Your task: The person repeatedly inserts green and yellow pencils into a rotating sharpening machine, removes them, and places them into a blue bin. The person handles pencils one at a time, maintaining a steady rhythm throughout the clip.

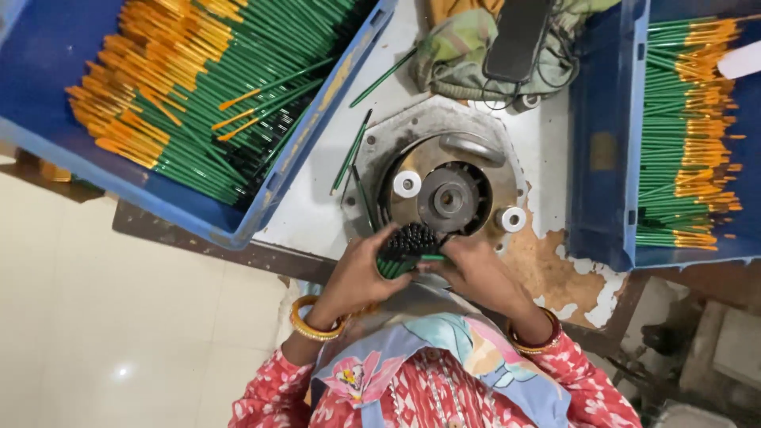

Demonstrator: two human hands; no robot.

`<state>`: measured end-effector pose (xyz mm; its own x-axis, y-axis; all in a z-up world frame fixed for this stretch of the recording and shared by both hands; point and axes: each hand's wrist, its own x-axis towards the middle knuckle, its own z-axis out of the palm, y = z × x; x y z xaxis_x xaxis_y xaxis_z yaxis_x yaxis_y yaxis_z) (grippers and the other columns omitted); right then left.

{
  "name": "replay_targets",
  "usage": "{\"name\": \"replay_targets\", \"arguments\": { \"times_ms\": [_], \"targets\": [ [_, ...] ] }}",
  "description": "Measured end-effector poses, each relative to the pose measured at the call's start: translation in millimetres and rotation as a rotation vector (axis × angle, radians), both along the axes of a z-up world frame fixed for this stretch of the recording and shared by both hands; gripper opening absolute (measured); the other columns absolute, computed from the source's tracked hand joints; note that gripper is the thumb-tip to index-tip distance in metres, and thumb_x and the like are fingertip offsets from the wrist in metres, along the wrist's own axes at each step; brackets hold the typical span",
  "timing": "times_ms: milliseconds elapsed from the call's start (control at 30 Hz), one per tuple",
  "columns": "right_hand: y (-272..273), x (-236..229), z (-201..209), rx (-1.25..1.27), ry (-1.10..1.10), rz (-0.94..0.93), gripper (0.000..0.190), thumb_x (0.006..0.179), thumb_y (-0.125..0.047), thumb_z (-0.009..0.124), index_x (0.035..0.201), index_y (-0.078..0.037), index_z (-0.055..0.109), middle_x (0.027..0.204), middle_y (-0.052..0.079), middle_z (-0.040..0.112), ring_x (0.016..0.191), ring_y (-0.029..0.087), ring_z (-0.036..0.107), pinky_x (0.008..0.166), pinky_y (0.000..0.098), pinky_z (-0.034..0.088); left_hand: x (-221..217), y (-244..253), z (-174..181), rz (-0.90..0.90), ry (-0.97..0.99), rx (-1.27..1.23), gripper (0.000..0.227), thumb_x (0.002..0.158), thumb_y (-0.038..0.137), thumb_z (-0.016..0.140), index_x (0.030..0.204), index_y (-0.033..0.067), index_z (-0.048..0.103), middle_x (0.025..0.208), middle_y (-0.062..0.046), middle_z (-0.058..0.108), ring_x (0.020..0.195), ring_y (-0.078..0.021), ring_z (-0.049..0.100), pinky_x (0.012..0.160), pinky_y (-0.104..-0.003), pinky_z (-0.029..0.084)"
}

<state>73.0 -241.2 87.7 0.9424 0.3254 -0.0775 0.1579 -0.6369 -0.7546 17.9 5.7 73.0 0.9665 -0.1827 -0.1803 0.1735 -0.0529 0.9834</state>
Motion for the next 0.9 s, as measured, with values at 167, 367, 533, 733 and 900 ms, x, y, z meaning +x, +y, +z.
{"name": "replay_targets", "arguments": {
  "times_ms": [167,367,533,733,900],
  "targets": [
    [-43.6,14.7,22.6,0.073,-0.12,0.014,0.018,0.101,-0.017,0.067,0.093,0.0,0.065,0.08,0.011,0.068,0.059,0.017,0.059,0.053,0.0302,0.044,-9.3,20.3,-25.7,0.195,0.081,-0.091,0.047,0.081,0.02,0.086,0.117,-0.0043,0.067,0.099,-0.015,0.078,0.088,-0.0246,0.078,0.084,-0.037,0.061],
    [-33.2,-3.8,45.8,0.078,-0.267,-0.212,0.01,0.112,-0.006,0.057,0.107,0.002,0.061,0.097,0.012,0.072,0.068,0.011,0.062,0.064,0.0282,0.05,-5.4,23.9,-40.9,0.471,0.557,-0.865,0.029,0.089,0.018,0.076,0.112,0.0023,0.065,0.088,-0.011,0.072,0.078,-0.0246,0.075,0.068,-0.039,0.063],
    [-6.1,16.0,-16.2,-0.264,-0.334,0.105,0.026,0.088,0.001,0.068,0.113,-0.005,0.066,0.092,0.018,0.071,0.079,0.038,0.068,0.068,0.0432,0.052,-34.4,14.3,-76.6,0.454,0.626,-0.751,0.03,0.085,0.007,0.076,0.111,0.0039,0.061,0.092,-0.01,0.072,0.078,-0.024,0.075,0.068,-0.039,0.064],
    [-11.3,17.0,-33.6,-0.262,-0.263,0.057,0.026,0.092,-0.001,0.071,0.116,-0.005,0.062,0.093,0.017,0.071,0.078,0.039,0.068,0.069,0.0459,0.052,-24.8,15.7,-76.5,0.436,0.522,-0.65,0.022,0.087,0.006,0.077,0.105,-0.0008,0.065,0.089,-0.01,0.071,0.077,-0.0213,0.073,0.066,-0.035,0.061],
    [-17.7,14.5,-82.4,-0.262,-0.335,-0.01,0.026,0.091,-0.002,0.072,0.113,-0.004,0.059,0.093,0.018,0.07,0.079,0.041,0.067,0.07,0.0481,0.051,-17.4,14.9,-63.4,0.437,0.464,-0.593,0.021,0.086,0.005,0.077,0.103,-0.0002,0.065,0.087,-0.007,0.07,0.075,-0.0189,0.073,0.066,-0.034,0.062]
  ]
}}
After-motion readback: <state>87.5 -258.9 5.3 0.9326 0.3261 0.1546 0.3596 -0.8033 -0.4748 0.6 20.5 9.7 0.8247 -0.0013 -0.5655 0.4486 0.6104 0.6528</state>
